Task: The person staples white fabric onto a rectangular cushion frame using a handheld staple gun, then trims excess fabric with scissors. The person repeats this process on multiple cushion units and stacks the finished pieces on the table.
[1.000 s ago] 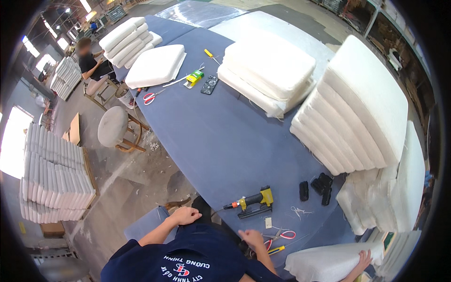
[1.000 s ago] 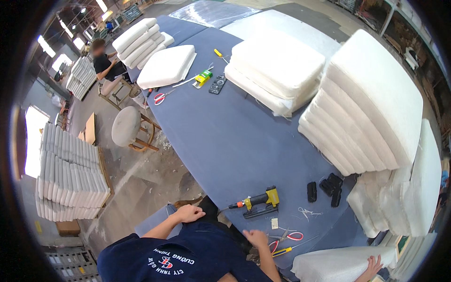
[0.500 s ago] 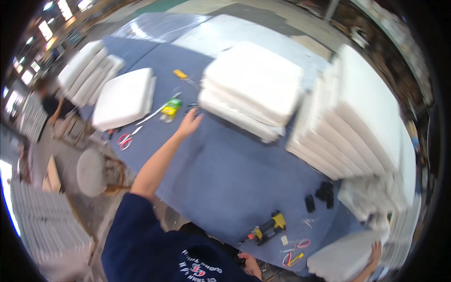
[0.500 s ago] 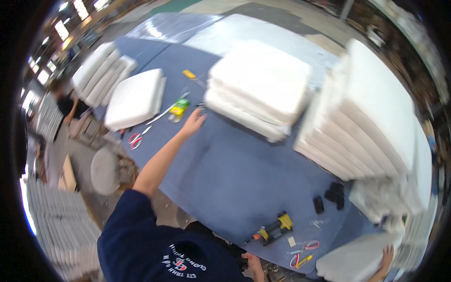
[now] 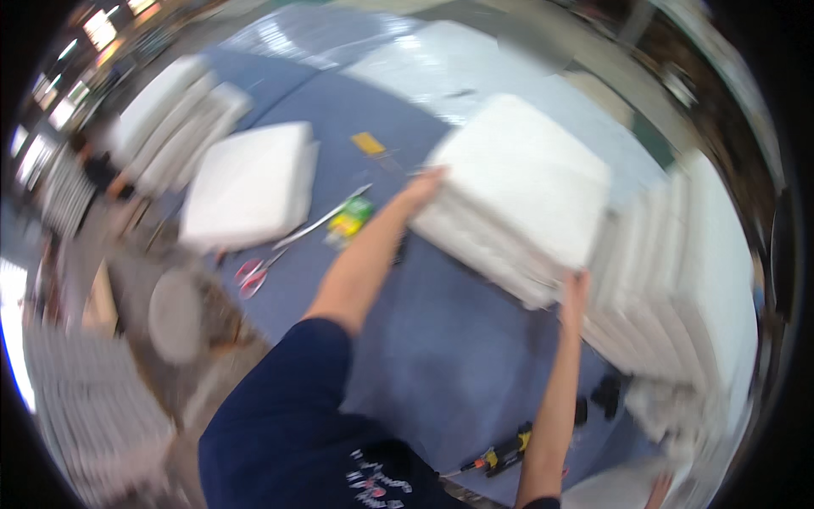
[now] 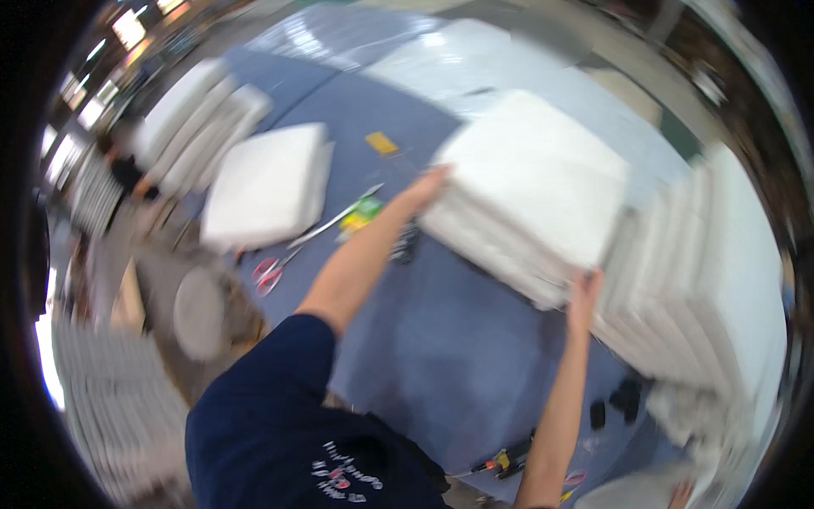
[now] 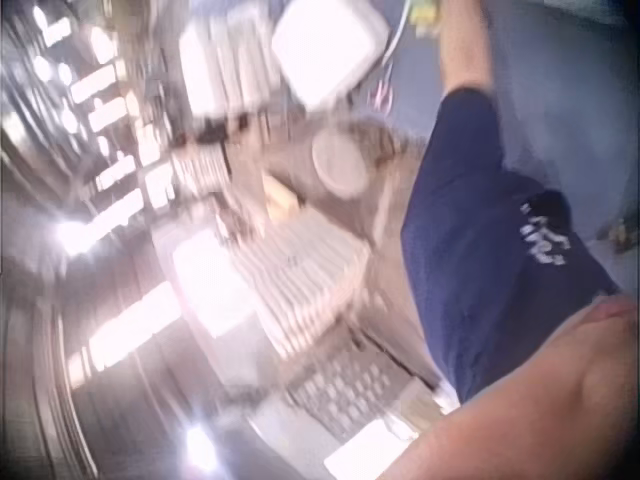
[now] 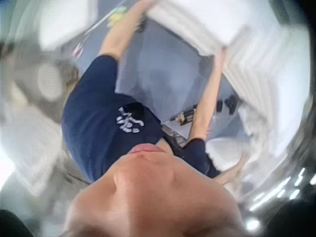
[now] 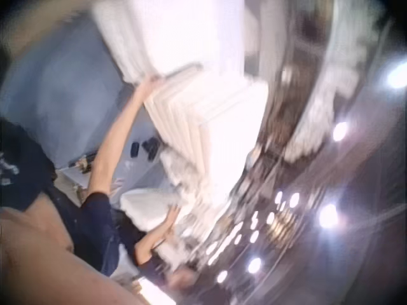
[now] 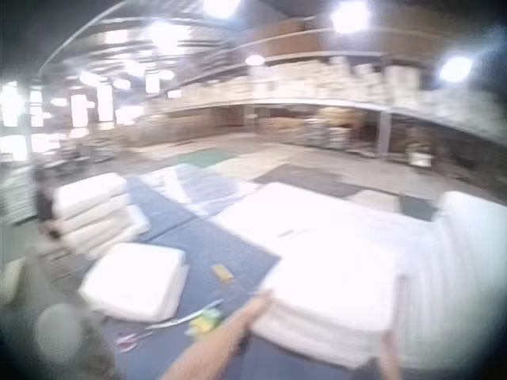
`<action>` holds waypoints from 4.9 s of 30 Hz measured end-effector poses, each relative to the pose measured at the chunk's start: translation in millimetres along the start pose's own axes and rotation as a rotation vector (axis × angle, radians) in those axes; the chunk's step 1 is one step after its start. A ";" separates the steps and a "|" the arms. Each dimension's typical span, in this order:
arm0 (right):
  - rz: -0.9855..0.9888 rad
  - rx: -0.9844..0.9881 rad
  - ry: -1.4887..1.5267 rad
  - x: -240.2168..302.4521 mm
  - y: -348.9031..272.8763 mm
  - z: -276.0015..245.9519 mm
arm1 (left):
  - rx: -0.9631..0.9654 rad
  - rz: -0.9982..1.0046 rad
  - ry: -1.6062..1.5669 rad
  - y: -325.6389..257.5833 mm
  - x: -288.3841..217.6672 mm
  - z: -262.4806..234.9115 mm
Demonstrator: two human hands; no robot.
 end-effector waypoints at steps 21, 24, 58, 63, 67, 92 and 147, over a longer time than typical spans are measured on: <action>0.380 -0.162 0.192 -37.1 -357.9 -37.3 | 0.473 0.834 0.427 -287.8 -174.4 239.0; 0.338 -0.165 0.301 -53.8 -459.1 -35.7 | 0.511 0.903 0.435 -344.4 -188.3 266.7; -0.390 -0.484 -0.597 194.0 -598.5 -214.9 | 0.385 1.353 0.506 -641.6 -346.3 312.4; -0.402 -0.667 -0.638 115.9 -542.8 -232.9 | 0.412 0.836 0.781 -618.2 -253.4 245.6; -0.100 -0.561 -0.617 57.1 -520.9 -285.8 | 0.380 0.670 0.697 -624.0 -174.2 202.3; -0.309 -0.256 -0.161 139.0 -566.7 -131.0 | -0.346 0.917 0.461 -662.0 -237.2 -66.6; 0.449 0.275 0.071 -139.3 -803.9 -68.3 | -0.099 0.807 0.559 -854.3 234.6 312.0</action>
Point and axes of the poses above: each hand's wrist, its own y-axis towards the middle knuckle, its own z-axis out of the palm, x = y × z, the point moved 8 cm from there along y, towards the middle knuckle, and after that the axes turned 6 degrees about x, right-handed, at the moved point
